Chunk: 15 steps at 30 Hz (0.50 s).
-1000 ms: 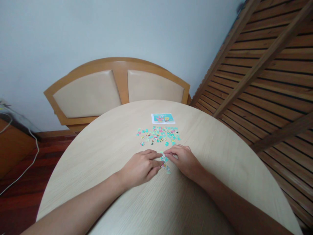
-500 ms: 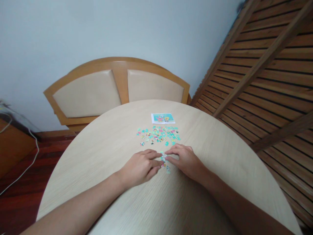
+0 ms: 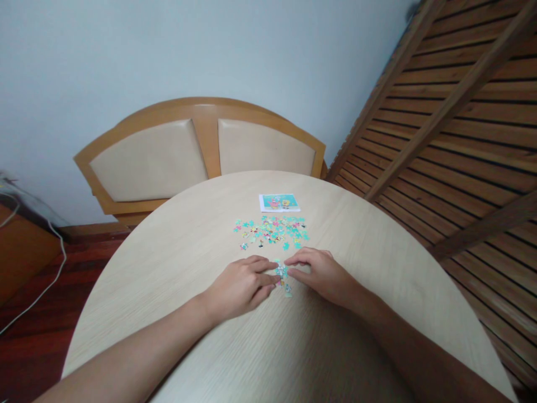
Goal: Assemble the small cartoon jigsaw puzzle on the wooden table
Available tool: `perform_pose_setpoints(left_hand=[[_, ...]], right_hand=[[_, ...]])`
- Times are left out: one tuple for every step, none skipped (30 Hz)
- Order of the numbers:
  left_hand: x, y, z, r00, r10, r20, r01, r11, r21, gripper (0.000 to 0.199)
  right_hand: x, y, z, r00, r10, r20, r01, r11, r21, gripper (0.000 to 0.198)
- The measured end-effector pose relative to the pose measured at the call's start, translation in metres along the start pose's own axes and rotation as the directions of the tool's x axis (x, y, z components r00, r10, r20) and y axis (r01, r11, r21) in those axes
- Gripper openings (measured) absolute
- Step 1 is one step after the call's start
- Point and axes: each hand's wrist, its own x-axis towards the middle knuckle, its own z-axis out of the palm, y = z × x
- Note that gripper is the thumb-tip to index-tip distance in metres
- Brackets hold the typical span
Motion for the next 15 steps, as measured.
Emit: perform_pose_setpoints(left_hand=[[0.0, 0.0, 0.0, 1.0, 0.001, -0.003, -0.001, 1.0, -0.001, 0.028], [0.0, 0.0, 0.0, 1.0, 0.002, -0.005, -0.002, 1.0, -0.002, 0.028], [0.0, -0.001, 0.0, 1.0, 0.003, -0.006, -0.003, 1.0, -0.002, 0.028], [0.0, -0.001, 0.001, 1.0, 0.004, -0.006, -0.004, 1.0, -0.003, 0.028], [-0.001, -0.002, 0.001, 1.0, 0.004, -0.007, -0.004, 1.0, -0.003, 0.028], [-0.001, -0.002, 0.001, 1.0, 0.005, -0.008, -0.005, 1.0, -0.005, 0.028], [-0.001, -0.003, 0.001, 1.0, 0.006, -0.009, -0.007, 1.0, -0.006, 0.028], [-0.001, -0.003, 0.002, 1.0, 0.008, -0.01, -0.008, 1.0, -0.007, 0.028], [-0.001, -0.004, 0.002, 1.0, 0.008, -0.009, -0.008, 1.0, -0.007, 0.029], [-0.001, -0.004, 0.002, 1.0, 0.007, -0.007, -0.007, 1.0, -0.006, 0.029], [-0.001, -0.004, 0.002, 1.0, 0.006, -0.003, -0.006, 1.0, -0.004, 0.029], [-0.001, -0.004, 0.001, 1.0, 0.004, 0.002, -0.004, 1.0, -0.001, 0.029], [-0.001, -0.004, 0.001, 1.0, 0.003, 0.008, -0.003, 1.0, 0.001, 0.029], [-0.001, -0.004, 0.001, 1.0, 0.002, 0.013, -0.002, 1.0, 0.003, 0.029], [-0.001, -0.004, 0.001, 1.0, 0.002, 0.019, -0.002, 1.0, 0.004, 0.029]], right_hand=[[0.0, 0.001, -0.001, 1.0, -0.006, 0.007, 0.006, 1.0, -0.01, 0.013], [0.0, 0.001, -0.001, 1.0, -0.009, 0.006, 0.009, 1.0, -0.021, 0.011], [0.0, 0.001, -0.001, 1.0, -0.01, 0.003, 0.01, 0.999, -0.03, 0.009], [0.0, 0.001, -0.001, 1.0, -0.011, 0.0, 0.011, 0.999, -0.039, 0.008], [0.001, 0.0, -0.002, 1.0, -0.012, -0.001, 0.012, 0.999, -0.049, 0.008], [0.0, -0.001, -0.002, 1.0, -0.014, 0.001, 0.014, 0.998, -0.062, 0.008], [0.0, -0.003, -0.003, 1.0, -0.013, 0.004, 0.013, 0.997, -0.077, 0.008], [-0.001, -0.005, -0.003, 1.0, -0.01, 0.008, 0.011, 0.996, -0.093, 0.007], [-0.003, -0.007, -0.004, 1.0, -0.003, 0.015, 0.005, 0.994, -0.107, 0.007], [-0.005, -0.009, -0.005, 1.0, 0.006, 0.026, -0.002, 0.993, -0.116, 0.006], [-0.007, -0.012, -0.006, 0.999, 0.016, 0.042, -0.01, 0.993, -0.12, 0.006], [-0.01, -0.014, -0.006, 0.998, 0.024, 0.064, -0.016, 0.993, -0.12, 0.008], [-0.012, -0.016, -0.006, 0.996, 0.029, 0.087, -0.019, 0.993, -0.119, 0.012], [-0.015, -0.018, -0.005, 0.994, 0.032, 0.109, -0.02, 0.993, -0.117, 0.017], [-0.016, -0.019, -0.005, 0.991, 0.035, 0.126, -0.02, 0.993, -0.115, 0.021]])
